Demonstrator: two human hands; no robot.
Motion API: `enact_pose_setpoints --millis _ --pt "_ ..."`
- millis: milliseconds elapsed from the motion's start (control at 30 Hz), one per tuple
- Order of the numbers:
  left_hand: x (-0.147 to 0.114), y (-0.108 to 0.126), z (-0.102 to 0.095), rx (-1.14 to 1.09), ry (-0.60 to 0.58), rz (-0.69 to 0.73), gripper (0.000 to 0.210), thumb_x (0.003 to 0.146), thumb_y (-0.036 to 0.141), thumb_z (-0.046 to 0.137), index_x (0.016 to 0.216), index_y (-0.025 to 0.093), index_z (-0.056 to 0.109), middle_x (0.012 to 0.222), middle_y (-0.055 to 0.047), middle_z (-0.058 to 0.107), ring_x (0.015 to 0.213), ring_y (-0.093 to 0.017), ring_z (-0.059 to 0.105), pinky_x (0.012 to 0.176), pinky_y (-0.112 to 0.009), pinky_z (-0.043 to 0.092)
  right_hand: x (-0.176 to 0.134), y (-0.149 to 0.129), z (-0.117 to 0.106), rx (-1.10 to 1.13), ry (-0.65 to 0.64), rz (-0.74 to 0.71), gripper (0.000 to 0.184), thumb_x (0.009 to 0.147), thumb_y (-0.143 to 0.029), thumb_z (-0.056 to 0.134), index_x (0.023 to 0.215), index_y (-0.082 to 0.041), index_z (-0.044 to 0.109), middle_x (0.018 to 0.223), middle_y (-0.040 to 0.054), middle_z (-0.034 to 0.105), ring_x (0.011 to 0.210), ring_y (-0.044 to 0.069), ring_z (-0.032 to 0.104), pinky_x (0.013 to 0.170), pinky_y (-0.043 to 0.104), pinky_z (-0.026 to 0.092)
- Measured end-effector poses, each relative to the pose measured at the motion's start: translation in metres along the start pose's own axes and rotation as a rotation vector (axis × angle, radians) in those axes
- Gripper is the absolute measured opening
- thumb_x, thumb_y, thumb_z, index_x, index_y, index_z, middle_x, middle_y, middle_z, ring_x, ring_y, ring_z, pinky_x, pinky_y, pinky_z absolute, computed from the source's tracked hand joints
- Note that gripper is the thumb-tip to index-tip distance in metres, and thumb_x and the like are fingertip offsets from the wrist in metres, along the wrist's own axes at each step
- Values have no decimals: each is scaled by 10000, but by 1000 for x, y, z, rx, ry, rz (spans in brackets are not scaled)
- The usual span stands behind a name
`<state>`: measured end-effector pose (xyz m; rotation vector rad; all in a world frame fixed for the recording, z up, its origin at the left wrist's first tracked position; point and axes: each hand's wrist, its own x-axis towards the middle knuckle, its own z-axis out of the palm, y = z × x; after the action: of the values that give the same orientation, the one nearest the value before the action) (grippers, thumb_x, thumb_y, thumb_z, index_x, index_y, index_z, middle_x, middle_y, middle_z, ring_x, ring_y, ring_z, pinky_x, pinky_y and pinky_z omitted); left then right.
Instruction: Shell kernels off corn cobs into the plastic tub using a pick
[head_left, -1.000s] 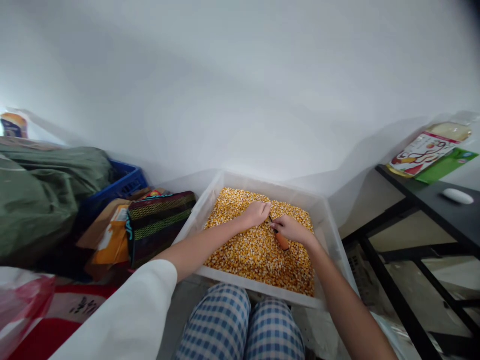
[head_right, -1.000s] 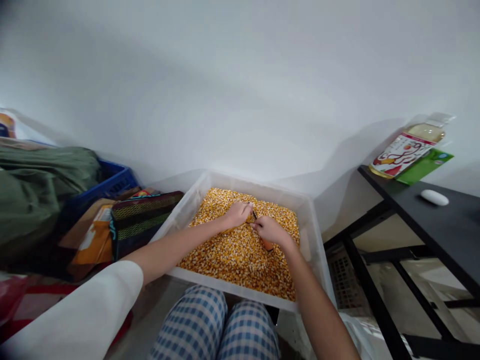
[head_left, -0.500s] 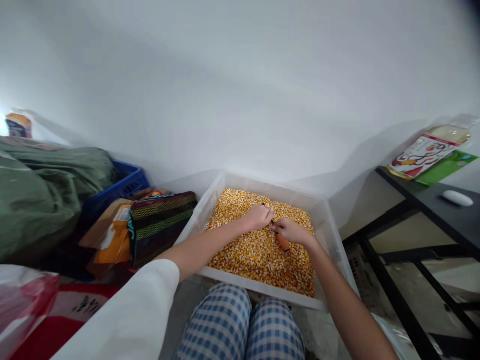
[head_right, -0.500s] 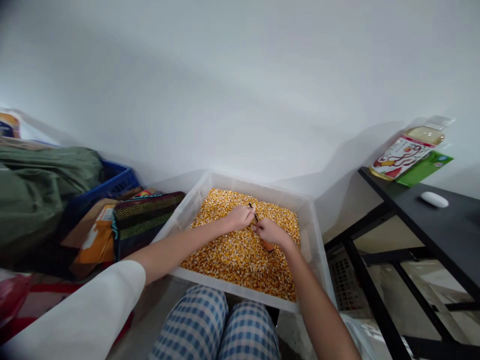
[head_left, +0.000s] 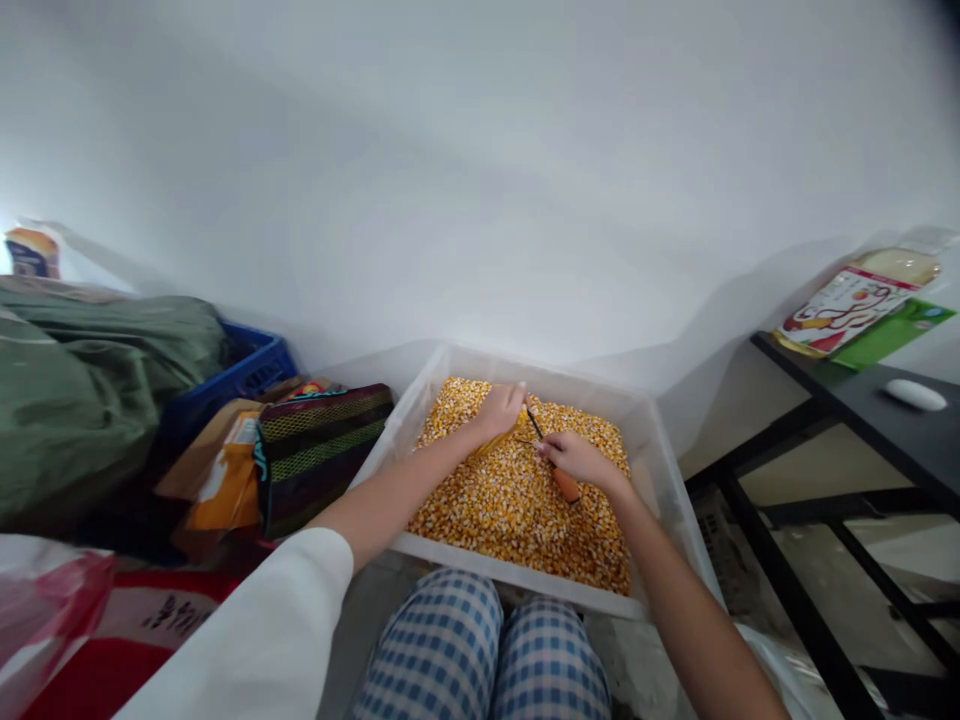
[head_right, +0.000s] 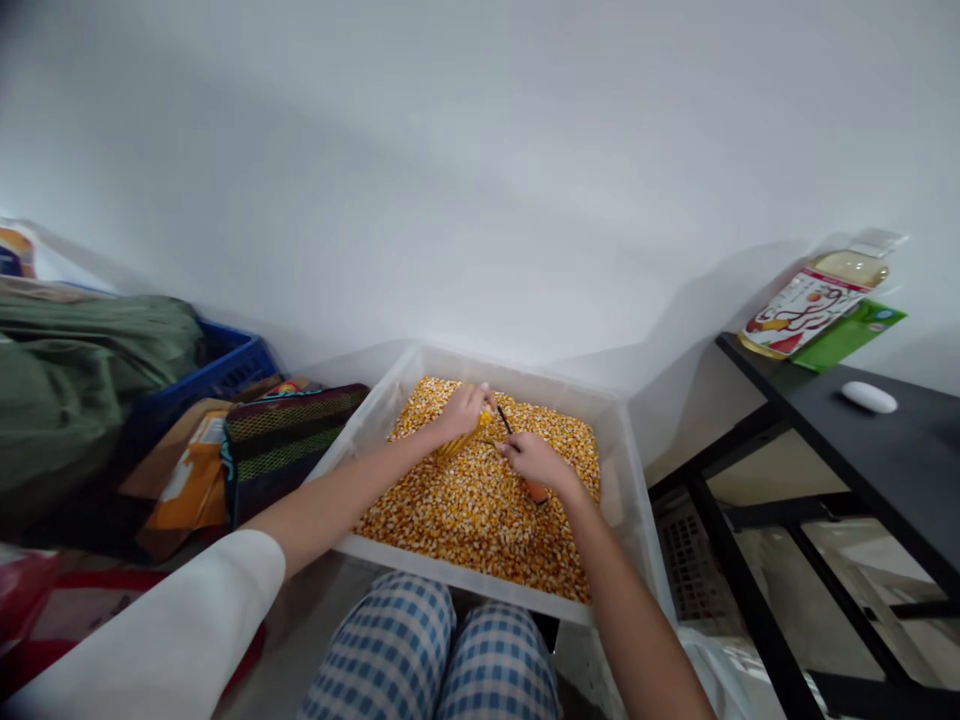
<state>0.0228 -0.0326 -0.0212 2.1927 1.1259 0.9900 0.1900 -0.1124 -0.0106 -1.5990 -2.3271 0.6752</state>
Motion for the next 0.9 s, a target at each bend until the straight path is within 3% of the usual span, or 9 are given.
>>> enact_pose_setpoints --millis 100,233,467,900 --pt "8 -7 -15 -173 118 -124 522 889 198 151 649 159 613 727 -56 656 758 -152 576 768 -269 430 -2 -6 -4 29 106 -15 319 897 -306 407 708 -139 604 664 20 604 617 132 495 586 219 334" --pt "11 -15 -18 -308 117 -228 507 876 188 138 626 183 579 734 -62 660 728 -141 574 756 -258 441 -1 -15 -1 82 221 -30 296 906 -320 409 795 -147 621 748 41 644 684 154 544 627 229 364" --pt "11 -20 -3 -326 26 -151 571 856 212 102 598 145 607 666 -61 641 711 -157 567 790 -293 433 1 -18 5 81 308 -50 292 918 -306 398 848 -157 640 790 68 663 710 171 580 652 236 379" --pt "7 -18 2 -279 25 -109 558 858 236 131 603 149 619 673 -64 640 723 -164 568 791 -302 427 0 -18 8 26 289 -27 289 913 -279 399 810 -154 638 730 66 652 633 155 551 597 226 334"
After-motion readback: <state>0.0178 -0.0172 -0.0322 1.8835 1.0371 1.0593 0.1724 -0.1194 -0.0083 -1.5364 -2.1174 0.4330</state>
